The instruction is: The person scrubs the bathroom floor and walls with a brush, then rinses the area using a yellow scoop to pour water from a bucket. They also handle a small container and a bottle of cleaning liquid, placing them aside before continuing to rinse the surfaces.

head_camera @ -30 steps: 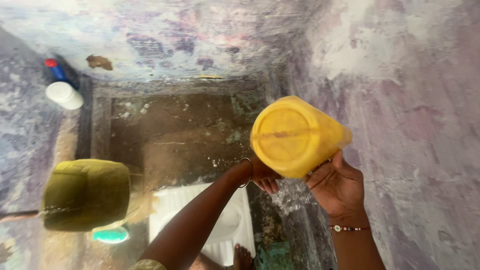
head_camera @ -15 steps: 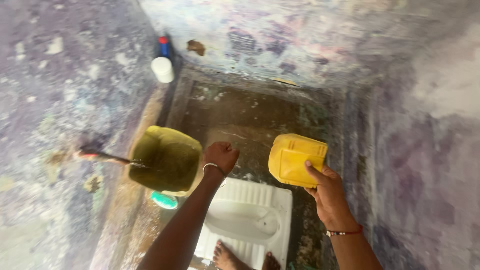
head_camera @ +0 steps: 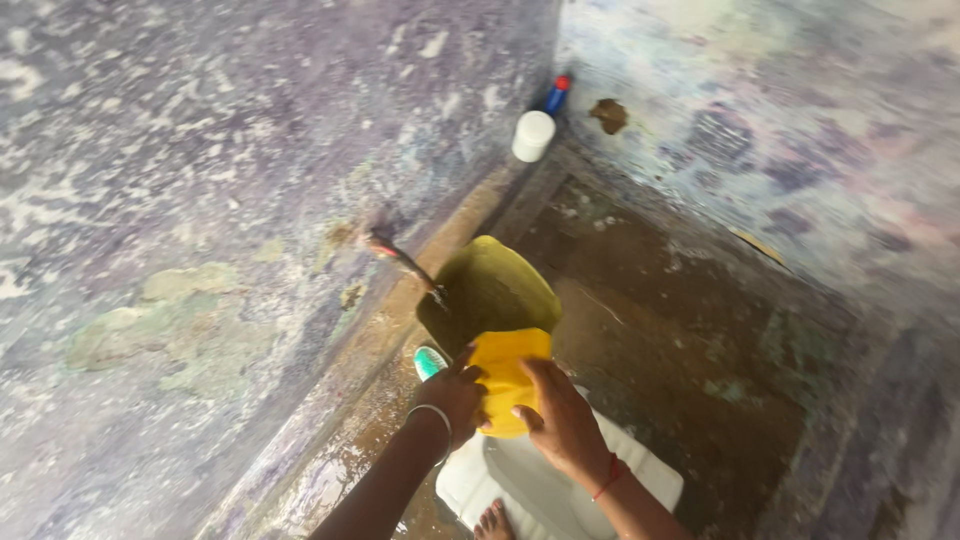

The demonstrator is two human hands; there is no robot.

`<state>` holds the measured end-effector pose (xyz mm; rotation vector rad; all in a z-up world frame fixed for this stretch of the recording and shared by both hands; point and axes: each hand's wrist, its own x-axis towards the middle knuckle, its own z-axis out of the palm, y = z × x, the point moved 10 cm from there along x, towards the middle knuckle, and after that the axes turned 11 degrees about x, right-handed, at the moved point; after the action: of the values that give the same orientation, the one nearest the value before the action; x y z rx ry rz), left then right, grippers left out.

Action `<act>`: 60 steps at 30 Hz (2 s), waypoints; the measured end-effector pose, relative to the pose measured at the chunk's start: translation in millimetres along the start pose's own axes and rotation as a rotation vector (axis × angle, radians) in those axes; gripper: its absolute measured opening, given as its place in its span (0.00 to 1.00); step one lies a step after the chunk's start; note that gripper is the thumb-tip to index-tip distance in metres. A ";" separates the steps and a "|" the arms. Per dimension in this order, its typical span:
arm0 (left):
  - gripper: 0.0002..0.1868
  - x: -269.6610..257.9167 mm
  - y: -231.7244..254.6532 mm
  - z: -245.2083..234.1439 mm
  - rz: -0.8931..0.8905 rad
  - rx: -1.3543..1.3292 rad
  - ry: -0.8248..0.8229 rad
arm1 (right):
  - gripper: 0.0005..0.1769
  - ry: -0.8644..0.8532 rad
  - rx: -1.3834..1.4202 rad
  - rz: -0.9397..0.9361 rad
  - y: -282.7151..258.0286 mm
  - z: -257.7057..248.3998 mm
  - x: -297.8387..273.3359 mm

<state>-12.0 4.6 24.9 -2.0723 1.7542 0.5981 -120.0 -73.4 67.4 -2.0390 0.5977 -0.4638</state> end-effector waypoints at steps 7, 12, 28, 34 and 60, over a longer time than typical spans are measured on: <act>0.20 -49.4 -91.8 40.7 -0.587 -0.165 -0.148 | 0.53 -0.398 -0.345 0.540 118.1 136.3 2.6; 0.23 -61.9 -103.2 61.2 -0.700 -0.204 -0.126 | 0.41 -0.541 -0.464 0.605 176.0 195.8 1.6; 0.25 -63.9 -37.8 70.0 -0.625 -0.178 0.000 | 0.20 -0.399 -0.433 0.374 158.9 68.1 -5.4; 0.22 -34.5 18.6 60.6 -0.398 0.038 -0.008 | 0.20 -0.578 -0.393 0.541 162.5 -3.6 -94.9; 0.19 -48.2 189.5 43.4 -0.191 0.131 -0.178 | 0.27 -1.240 -0.600 0.665 164.2 -126.0 -373.1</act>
<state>-209.5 36.4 13.8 -2.0001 1.4391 0.5749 -527.8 -16.7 -44.4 -2.0084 0.5723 1.4192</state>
